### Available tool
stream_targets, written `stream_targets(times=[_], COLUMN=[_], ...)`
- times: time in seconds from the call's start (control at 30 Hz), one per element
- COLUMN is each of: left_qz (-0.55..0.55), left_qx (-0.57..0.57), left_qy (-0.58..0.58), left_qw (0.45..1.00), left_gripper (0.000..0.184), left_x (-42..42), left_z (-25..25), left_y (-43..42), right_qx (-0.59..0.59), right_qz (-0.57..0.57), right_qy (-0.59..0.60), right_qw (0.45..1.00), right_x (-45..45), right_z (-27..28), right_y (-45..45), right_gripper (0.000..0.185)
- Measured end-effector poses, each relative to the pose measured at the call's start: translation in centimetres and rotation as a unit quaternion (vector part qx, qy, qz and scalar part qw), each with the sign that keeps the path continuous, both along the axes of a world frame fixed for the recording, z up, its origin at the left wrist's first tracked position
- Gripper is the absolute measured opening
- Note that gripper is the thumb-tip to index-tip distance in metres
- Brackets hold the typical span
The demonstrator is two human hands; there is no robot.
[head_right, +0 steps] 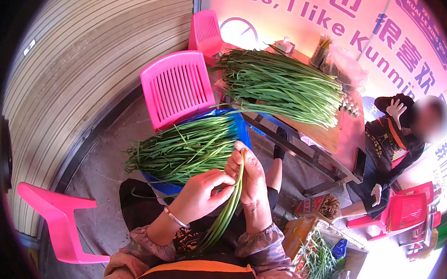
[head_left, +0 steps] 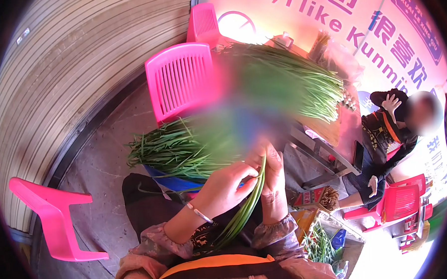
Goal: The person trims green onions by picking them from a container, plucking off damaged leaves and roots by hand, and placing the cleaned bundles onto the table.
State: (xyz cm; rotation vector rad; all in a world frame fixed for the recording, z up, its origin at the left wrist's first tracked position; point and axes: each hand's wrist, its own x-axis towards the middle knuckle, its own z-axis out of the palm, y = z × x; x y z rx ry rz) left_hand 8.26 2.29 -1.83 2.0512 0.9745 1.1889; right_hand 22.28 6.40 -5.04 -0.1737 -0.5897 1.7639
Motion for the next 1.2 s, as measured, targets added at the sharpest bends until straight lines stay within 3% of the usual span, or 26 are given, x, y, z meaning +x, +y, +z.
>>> stream_targets(times=[0.27, 0.47, 0.8, 1.0, 1.2], left_qz=[-0.022, 0.046, 0.068, 0.028, 0.025], left_qx=[0.058, 0.096, 0.096, -0.017, -0.013], left_qy=[0.051, 0.116, 0.115, -0.005, -0.005], left_qw=[0.997, 0.988, 0.986, 0.999, 1.000], left_gripper=[0.011, 0.012, 0.015, 0.013, 0.009], left_x=[-0.4, 0.2, 0.3, -0.2, -0.3], left_z=[-0.1, 0.3, 1.0, 0.2, -0.1], left_y=[0.2, -0.2, -0.6, -0.1, 0.1], right_qx=[0.067, 0.077, -0.023, -0.083, -0.048], right_qz=[-0.030, -0.056, -0.002, 0.004, -0.055], right_qy=[-0.039, -0.069, 0.117, 0.039, -0.063], right_qw=[0.997, 0.993, 0.993, 0.996, 0.995], right_x=[0.0, -0.5, -1.0, -0.6, -0.6], right_z=[0.5, 1.2, 0.4, -0.2, 0.6], right_y=[-0.2, -0.7, -0.4, 0.0, -0.1], right_gripper=[0.033, 0.030, 0.023, 0.022, 0.023])
